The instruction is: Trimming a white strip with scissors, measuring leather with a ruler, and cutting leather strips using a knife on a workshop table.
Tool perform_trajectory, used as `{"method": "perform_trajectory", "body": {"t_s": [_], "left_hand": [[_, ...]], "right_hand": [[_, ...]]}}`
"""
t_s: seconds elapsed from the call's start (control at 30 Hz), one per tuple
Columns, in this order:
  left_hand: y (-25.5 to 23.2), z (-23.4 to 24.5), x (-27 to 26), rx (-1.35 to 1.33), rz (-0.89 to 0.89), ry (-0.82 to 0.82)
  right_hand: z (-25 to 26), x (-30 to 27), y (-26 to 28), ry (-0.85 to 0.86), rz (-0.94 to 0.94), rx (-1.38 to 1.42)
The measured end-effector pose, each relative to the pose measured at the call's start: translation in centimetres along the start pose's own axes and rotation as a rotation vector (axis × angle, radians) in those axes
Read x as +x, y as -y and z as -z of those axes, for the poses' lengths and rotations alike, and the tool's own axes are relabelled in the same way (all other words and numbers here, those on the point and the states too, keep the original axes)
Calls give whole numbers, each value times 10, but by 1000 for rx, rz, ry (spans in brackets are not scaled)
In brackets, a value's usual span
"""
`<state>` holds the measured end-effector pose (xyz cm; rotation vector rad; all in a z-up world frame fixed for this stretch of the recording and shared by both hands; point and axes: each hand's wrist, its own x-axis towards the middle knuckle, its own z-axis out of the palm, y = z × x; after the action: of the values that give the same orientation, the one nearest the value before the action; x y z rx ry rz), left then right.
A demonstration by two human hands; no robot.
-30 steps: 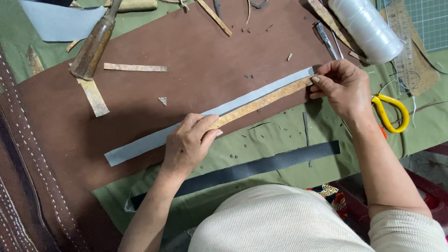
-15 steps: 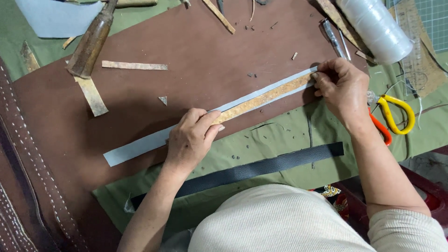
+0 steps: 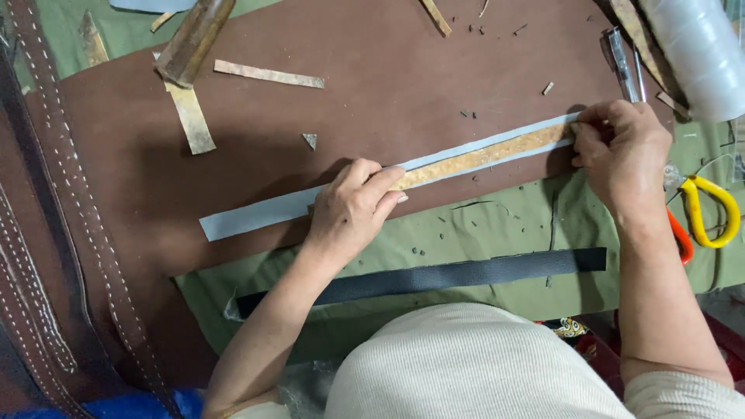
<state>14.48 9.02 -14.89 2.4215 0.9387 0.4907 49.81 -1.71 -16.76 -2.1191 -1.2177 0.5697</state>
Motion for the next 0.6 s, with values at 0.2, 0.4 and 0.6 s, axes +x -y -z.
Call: {"method": "perform_trajectory", "body": {"t_s": [0.2,0.4,0.6], "left_hand": [[6,-3,-5,66,-60,-76],[10,-5,-8,84,-81,-121],[12,-5,-11,85,-72,-145]], "right_hand": [[-1,-3,-3,15,31,-31],[-2,-2,-12,19,66,-42],[-1,-5,-3,27,41,-40]]}}
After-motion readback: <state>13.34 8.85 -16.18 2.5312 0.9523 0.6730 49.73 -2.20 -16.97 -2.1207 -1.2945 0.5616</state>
